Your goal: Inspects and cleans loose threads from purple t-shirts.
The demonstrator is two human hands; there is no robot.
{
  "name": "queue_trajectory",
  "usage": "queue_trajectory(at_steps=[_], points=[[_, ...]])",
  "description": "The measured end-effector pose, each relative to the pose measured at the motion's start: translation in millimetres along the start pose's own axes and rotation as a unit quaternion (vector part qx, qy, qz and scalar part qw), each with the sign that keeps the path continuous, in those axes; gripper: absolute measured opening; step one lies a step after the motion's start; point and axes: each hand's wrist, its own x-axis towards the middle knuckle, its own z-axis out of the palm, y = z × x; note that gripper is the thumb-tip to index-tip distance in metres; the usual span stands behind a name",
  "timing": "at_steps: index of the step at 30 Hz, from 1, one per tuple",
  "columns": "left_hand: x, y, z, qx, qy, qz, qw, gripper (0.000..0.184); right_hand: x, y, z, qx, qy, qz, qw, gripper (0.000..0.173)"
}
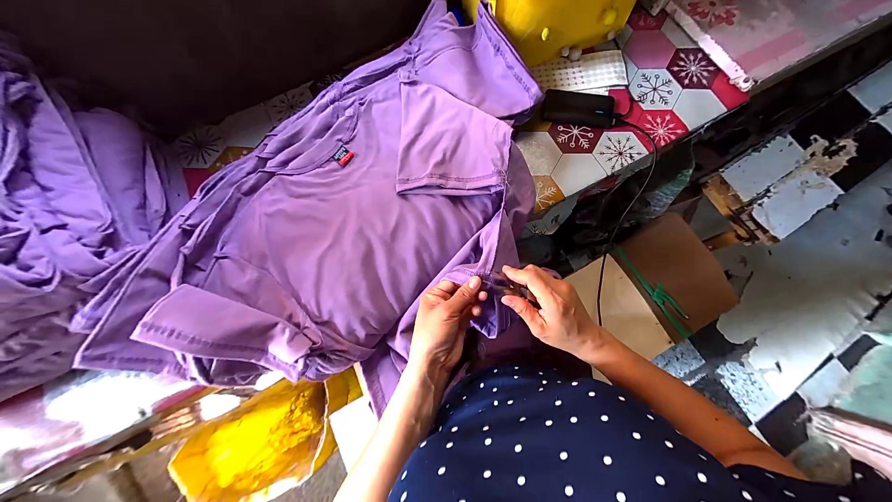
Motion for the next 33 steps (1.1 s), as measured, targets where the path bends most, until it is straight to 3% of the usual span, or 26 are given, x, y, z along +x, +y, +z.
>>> queue_trajectory(at_steps=[19,23,27,33], points=[[-5.4,-8.0,3.5,0.133,-0.014,0.141,0.981,0.021,17.4,-4.3,-8.0,0.022,-0.002,-0.017,1.000,0.025],[-4.9,-9.2,5.2,0.127,-0.009,0.130,0.983,0.022,16.7,-3.7,-4.2,0.004,0.030,-0.033,0.999,0.020],[-3.4,-11.5,7.4,0.047,-0.012,0.095,0.994,0.019,15.3,-5.3,-5.1,0.082,0.057,0.032,0.994,0.018],[-7.4,-10.5,11.6,0.021,-0.008,0.106,0.994,0.016,9.9,-7.2,-5.9,-0.031,0.060,-0.048,0.997,0.028]])
